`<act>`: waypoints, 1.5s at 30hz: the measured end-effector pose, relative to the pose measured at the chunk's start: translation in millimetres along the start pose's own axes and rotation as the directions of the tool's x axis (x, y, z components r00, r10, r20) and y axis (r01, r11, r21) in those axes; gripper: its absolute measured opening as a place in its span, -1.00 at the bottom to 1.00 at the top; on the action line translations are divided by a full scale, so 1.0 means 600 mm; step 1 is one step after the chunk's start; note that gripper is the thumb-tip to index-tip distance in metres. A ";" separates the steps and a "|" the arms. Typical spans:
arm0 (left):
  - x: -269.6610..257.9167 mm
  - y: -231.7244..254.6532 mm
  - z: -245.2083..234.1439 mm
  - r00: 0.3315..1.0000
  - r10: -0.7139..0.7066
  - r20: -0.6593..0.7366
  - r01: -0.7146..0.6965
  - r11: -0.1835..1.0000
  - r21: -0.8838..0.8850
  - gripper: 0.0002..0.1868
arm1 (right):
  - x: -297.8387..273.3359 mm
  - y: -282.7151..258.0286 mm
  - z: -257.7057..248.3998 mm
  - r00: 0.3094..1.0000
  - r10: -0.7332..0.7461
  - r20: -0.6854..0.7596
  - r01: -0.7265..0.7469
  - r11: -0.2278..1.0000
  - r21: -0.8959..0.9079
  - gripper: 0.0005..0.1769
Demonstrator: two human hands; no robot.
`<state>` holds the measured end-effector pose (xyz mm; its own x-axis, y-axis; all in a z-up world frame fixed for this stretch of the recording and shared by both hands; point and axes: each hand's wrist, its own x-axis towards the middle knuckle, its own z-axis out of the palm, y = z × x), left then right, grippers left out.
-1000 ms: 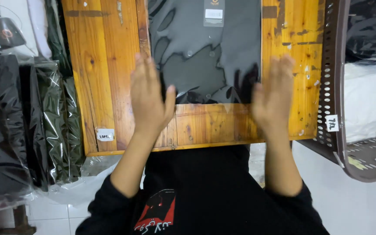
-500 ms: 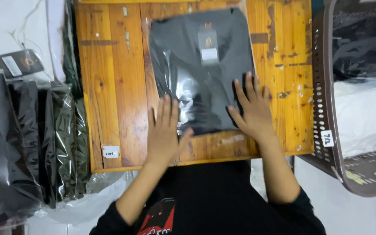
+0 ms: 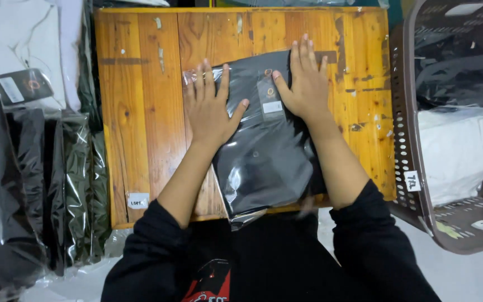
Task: Packaging folded shirts into plastic bags and sealing them at a packing station.
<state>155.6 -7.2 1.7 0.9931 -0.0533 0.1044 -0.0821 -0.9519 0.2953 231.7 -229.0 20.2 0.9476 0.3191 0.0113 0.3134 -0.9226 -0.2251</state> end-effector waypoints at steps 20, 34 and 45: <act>-0.052 0.024 -0.040 0.999 0.038 -0.033 -0.039 0.999 -0.024 -0.33 | -0.082 0.024 -0.028 0.988 -0.089 -0.124 0.095 0.995 0.042 -0.15; -0.178 0.089 0.008 0.999 0.029 0.022 -0.027 0.993 -0.113 -0.15 | -0.235 -0.040 0.020 0.997 -0.069 -0.042 0.069 0.998 -0.003 -0.14; -0.198 0.059 -0.002 0.950 -0.225 -0.218 0.035 0.768 -0.639 -0.05 | -0.289 -0.007 0.033 0.865 -0.232 -0.445 0.290 0.955 0.065 -0.13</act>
<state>34.8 -34.2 1.0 0.9433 0.2295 0.2399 -0.0815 -0.5404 0.8375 65.0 -275.9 -0.3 0.7743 0.3940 0.4952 0.5699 -0.7743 -0.2752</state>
